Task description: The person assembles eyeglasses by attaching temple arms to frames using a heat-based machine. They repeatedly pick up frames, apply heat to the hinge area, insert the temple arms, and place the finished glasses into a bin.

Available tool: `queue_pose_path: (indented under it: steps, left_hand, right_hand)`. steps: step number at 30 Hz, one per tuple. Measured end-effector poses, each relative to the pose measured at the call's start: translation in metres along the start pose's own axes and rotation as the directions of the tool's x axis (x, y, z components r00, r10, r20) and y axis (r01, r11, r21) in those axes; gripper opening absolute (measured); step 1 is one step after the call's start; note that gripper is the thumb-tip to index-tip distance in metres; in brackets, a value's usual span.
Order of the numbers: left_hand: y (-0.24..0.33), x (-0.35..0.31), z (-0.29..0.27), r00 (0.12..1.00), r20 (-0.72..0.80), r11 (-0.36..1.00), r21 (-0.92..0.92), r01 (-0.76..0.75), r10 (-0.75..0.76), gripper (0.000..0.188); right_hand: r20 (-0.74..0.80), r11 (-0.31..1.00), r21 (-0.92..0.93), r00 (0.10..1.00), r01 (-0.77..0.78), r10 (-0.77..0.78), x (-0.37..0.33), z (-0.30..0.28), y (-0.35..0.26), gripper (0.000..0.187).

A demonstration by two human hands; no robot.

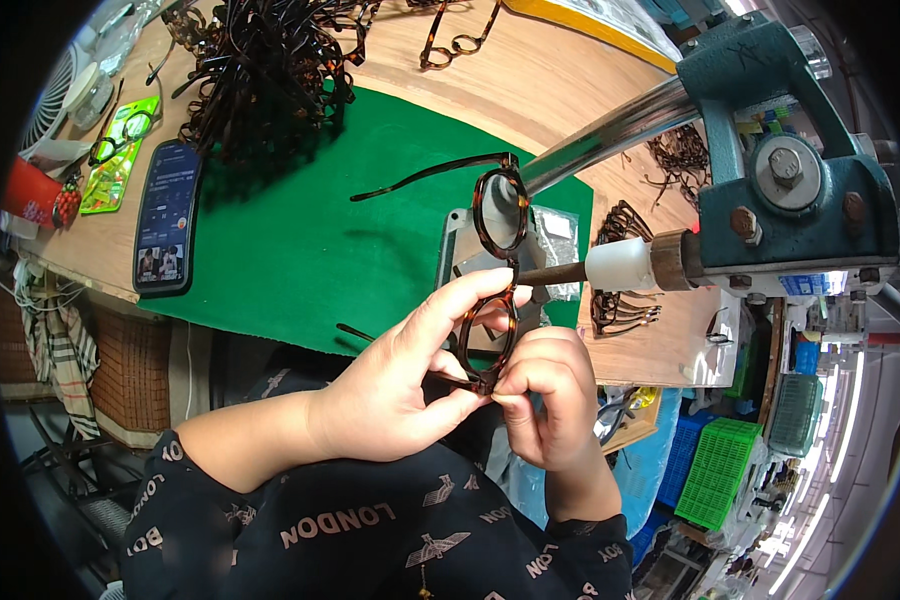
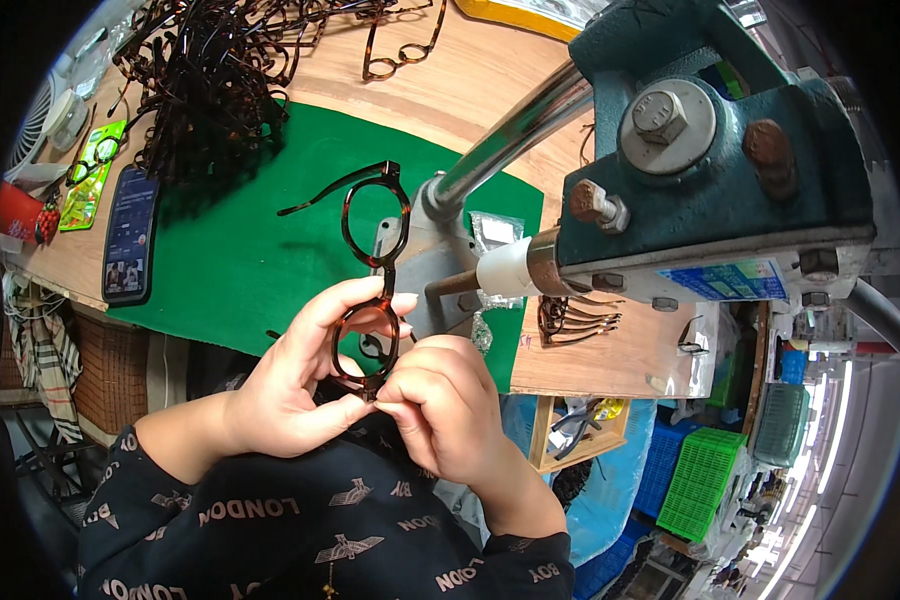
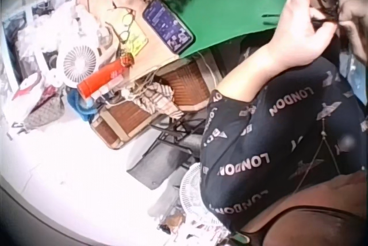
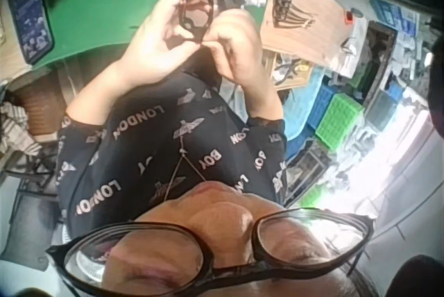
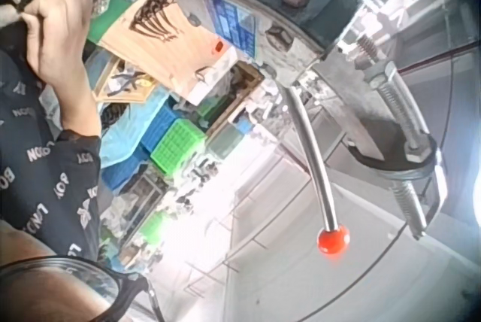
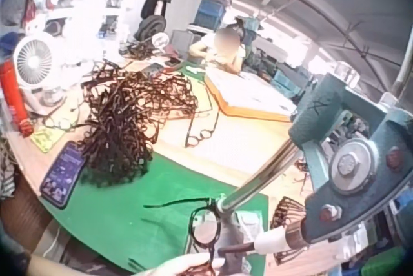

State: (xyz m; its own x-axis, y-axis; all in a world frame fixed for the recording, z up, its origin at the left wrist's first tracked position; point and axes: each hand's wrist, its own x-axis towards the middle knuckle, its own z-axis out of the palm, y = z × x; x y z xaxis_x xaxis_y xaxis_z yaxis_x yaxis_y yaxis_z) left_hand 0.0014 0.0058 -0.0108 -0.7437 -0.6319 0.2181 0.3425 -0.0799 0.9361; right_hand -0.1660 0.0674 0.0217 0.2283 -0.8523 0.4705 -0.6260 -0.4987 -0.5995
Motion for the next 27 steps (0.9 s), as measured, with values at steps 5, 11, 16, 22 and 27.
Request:
queue_pose_path:
  steps: [5, 11, 16, 22, 27]
  left_hand:
    - [-0.001, -0.001, -0.001, 1.0, 0.004, 1.0, 0.022, 0.002, -0.002, 0.078]
    - [0.002, 0.0, 0.001, 0.997, 0.007, 0.995, -0.067, 0.073, -0.073, 0.079]
    - [0.002, 0.001, 0.0, 0.998, 0.025, 0.997, -0.063, 0.054, -0.053, 0.078]
    - [0.002, 0.005, 0.003, 1.0, 0.019, 0.999, -0.034, 0.001, 0.0, 0.078]
    - [0.004, 0.012, 0.004, 0.999, 0.018, 0.994, -0.102, -0.025, 0.027, 0.08]
  right_hand:
    - [-0.023, 0.997, 0.059, 0.999, -0.048, 0.049, 0.0, 0.001, 0.001, 0.015]
    - [-0.047, 0.962, 0.245, 0.99, -0.119, 0.134, -0.001, 0.004, 0.006, 0.016]
    - [0.08, 0.868, 0.389, 0.949, -0.31, 0.304, 0.003, -0.003, 0.004, 0.014]
    - [0.27, 0.628, 0.553, 0.831, -0.548, 0.487, 0.01, -0.015, 0.003, 0.012]
    - [0.221, 0.695, 0.515, 0.861, -0.502, 0.458, 0.012, -0.021, 0.002, 0.012]
